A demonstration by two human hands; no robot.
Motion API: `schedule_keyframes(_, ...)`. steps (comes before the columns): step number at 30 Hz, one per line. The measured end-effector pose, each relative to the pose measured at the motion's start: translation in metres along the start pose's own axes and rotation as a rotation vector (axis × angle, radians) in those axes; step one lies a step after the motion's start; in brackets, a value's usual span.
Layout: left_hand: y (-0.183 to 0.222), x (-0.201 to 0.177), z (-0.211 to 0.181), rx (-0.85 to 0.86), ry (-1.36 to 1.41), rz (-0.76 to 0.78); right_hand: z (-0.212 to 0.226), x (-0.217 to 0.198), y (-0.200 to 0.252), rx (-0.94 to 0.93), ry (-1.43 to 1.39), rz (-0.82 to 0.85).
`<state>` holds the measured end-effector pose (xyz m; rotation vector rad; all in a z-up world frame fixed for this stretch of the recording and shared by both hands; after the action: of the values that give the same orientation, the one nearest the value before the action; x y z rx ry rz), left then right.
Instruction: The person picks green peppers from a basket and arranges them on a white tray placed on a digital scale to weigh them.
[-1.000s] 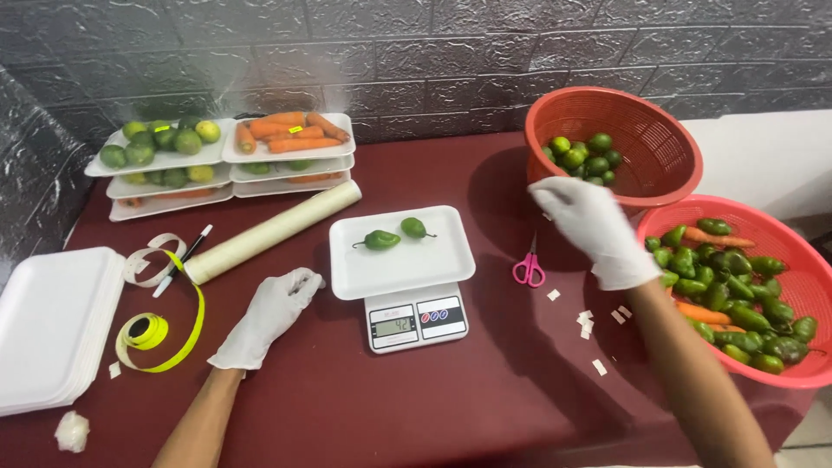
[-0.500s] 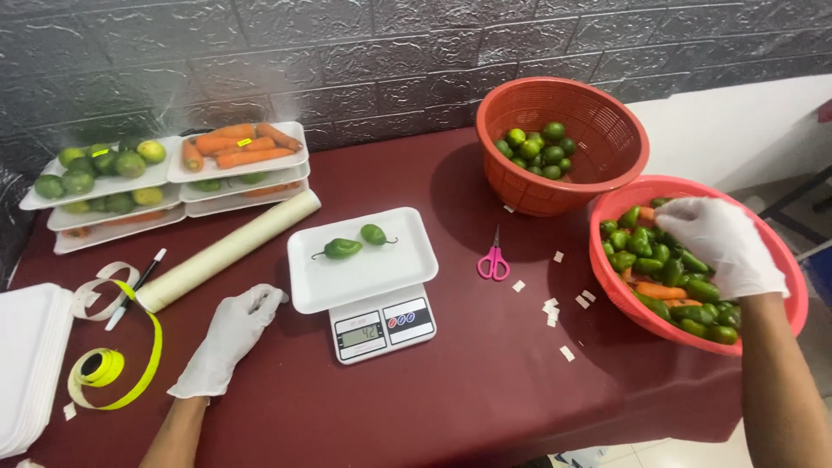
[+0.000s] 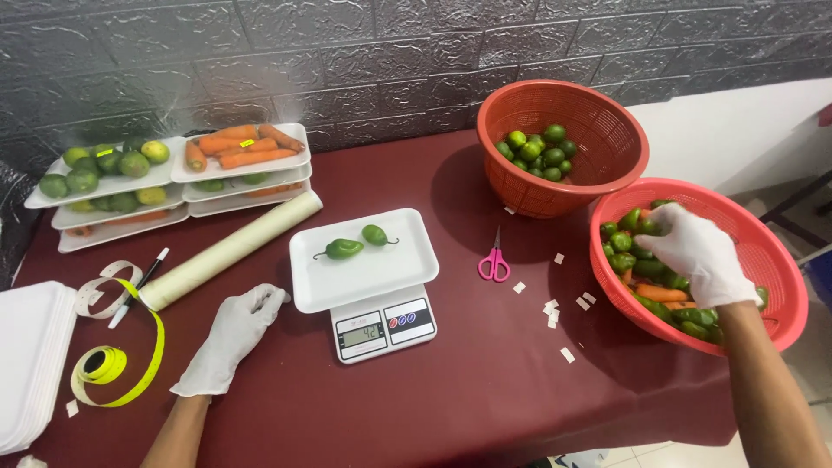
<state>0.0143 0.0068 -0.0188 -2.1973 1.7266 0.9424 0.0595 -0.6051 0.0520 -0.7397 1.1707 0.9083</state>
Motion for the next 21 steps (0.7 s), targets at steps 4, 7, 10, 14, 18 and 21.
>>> schedule_keyframes(4,0.010,-0.004,-0.012,-0.045,0.020,0.009,0.043,-0.027,0.033,-0.010,-0.180,-0.024)
schedule_keyframes(7,0.003,-0.001,-0.006,-0.021,-0.040,0.014,0.086,-0.033,0.057,-0.141,-0.478,0.056)
schedule_keyframes(10,-0.005,0.000,0.008,-0.009,-0.089,0.004,0.126,-0.019,0.068,-0.237,-0.562,0.158)
schedule_keyframes(14,-0.009,0.001,0.019,0.047,-0.066,0.032,0.180,0.016,0.074,-0.372,-0.642,0.255)
schedule_keyframes(18,-0.010,0.000,0.017,0.050,-0.068,0.036,0.234,0.048,0.079,-0.483,-0.436,0.224)
schedule_keyframes(21,-0.006,-0.002,0.012,0.075,-0.079,0.032,0.268,0.066,0.078,-0.476,-0.406,0.293)
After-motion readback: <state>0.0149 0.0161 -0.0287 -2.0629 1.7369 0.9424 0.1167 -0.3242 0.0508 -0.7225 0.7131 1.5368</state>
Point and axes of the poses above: each hand's wrist, its own y-axis away from the middle knuckle, its own x-axis out of the palm, z = x × y, the point moved 1 cm from there along -y, towards the middle knuckle, and after that the axes turned 7 degrees about -z, right-handed, at the moved point
